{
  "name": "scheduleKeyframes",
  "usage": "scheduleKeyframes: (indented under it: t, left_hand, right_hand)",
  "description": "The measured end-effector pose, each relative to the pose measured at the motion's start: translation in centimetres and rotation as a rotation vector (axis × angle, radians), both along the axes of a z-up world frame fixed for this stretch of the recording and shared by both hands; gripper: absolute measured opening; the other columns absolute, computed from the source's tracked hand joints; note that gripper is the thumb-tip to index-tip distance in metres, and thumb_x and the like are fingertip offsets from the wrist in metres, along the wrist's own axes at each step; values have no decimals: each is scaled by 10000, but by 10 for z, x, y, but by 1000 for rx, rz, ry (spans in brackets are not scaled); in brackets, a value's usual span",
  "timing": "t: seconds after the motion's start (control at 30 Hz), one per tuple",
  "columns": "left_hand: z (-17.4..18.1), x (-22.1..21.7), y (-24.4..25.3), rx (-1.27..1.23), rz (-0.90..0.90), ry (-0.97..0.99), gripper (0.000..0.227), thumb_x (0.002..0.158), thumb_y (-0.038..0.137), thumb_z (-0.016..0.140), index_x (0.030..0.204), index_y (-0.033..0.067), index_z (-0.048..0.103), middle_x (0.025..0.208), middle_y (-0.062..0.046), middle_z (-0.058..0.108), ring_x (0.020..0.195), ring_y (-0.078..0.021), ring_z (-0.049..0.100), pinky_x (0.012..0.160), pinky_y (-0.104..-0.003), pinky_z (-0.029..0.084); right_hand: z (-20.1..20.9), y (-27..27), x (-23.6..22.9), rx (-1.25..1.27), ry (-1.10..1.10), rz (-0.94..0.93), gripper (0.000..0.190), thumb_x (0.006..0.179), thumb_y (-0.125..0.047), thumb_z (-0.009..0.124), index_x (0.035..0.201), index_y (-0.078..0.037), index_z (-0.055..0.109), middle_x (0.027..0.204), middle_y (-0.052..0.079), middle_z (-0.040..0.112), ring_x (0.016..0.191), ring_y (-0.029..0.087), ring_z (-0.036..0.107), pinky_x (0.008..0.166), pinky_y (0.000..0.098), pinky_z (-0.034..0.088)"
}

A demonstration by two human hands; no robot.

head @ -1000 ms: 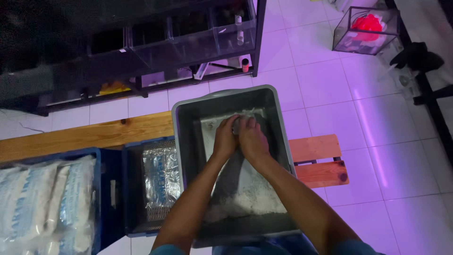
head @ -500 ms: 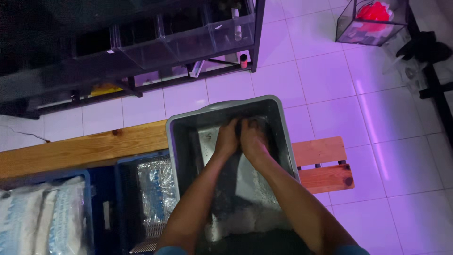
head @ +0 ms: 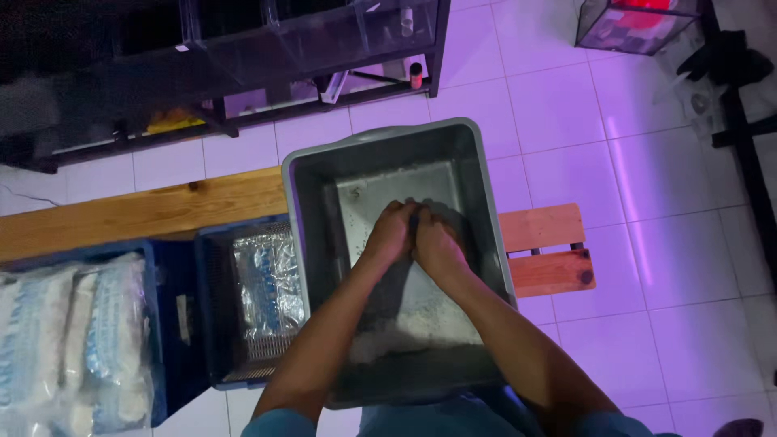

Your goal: The person scoops white granular material from a large bin into small plastic bags using a cup. They then seal the bags and place them into a blue crate. The person repeats this process for multiple bags.

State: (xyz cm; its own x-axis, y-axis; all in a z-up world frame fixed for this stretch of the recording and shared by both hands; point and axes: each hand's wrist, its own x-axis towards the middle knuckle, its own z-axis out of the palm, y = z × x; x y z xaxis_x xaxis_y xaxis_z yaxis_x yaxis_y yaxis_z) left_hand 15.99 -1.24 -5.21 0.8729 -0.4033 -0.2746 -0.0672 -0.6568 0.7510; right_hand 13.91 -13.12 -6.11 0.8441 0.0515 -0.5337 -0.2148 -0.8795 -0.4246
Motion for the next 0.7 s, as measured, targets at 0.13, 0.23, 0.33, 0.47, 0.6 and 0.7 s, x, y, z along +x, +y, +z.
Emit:
scheduleKeyframes:
  t: [0.13, 0.23, 0.33, 0.47, 0.6, 0.7]
  left_hand:
    - [-6, -54, -1, 51, -1, 65, 511, 764, 69, 617, 1264, 124, 532, 1101, -249, 531, 1060, -450, 569, 917, -485, 486]
    - [25, -94, -4, 120, -100, 71, 521, 756, 7, 612, 1264, 33, 500, 1076, -270, 529, 1057, -459, 559, 901, -471, 489]
    - [44, -123, -9, 79, -116, 138, 516, 772, 73, 599, 1273, 33, 484, 1088, -262, 516, 1070, -462, 540, 895, -467, 490]
    - [72, -144, -15, 140, -130, 248, 555, 766, 65, 576, 1304, -6, 458, 1141, -282, 498, 1097, -450, 529, 913, -457, 483]
    - [62, -160, -17, 189, -148, 259, 512, 772, 53, 566, 1268, -46, 490, 1135, -294, 521, 1078, -445, 547, 887, -444, 506]
    - [57, -168, -16, 174, -117, 270, 562, 726, 161, 659, 1244, -8, 521, 1092, -272, 535, 1043, -428, 572, 847, -448, 529]
  right_hand:
    - [14, -5, -59, 22, 23, 47, 650, 758, -142, 644, 1276, 17, 285, 1054, 276, 603, 923, 469, 637, 764, 488, 563]
    - [27, -7, -97, -65, 22, 153, 603, 768, -141, 653, 1241, 57, 336, 1033, 264, 613, 909, 435, 654, 727, 466, 580]
    - [30, -14, -125, -71, 82, 163, 548, 778, -169, 585, 1230, 42, 360, 1008, 241, 638, 896, 404, 667, 736, 456, 573]
    - [63, -20, -139, -50, 184, 148, 603, 750, -263, 611, 1246, -1, 388, 1009, 233, 651, 947, 418, 648, 763, 481, 566]
    - [105, -20, -145, -15, 126, 354, 477, 739, -246, 622, 1096, 69, 591, 937, 250, 671, 927, 424, 653, 710, 479, 573]
    - [89, -16, -156, -67, 112, 380, 423, 733, -222, 637, 1042, 67, 629, 887, 230, 680, 874, 390, 673, 679, 435, 582]
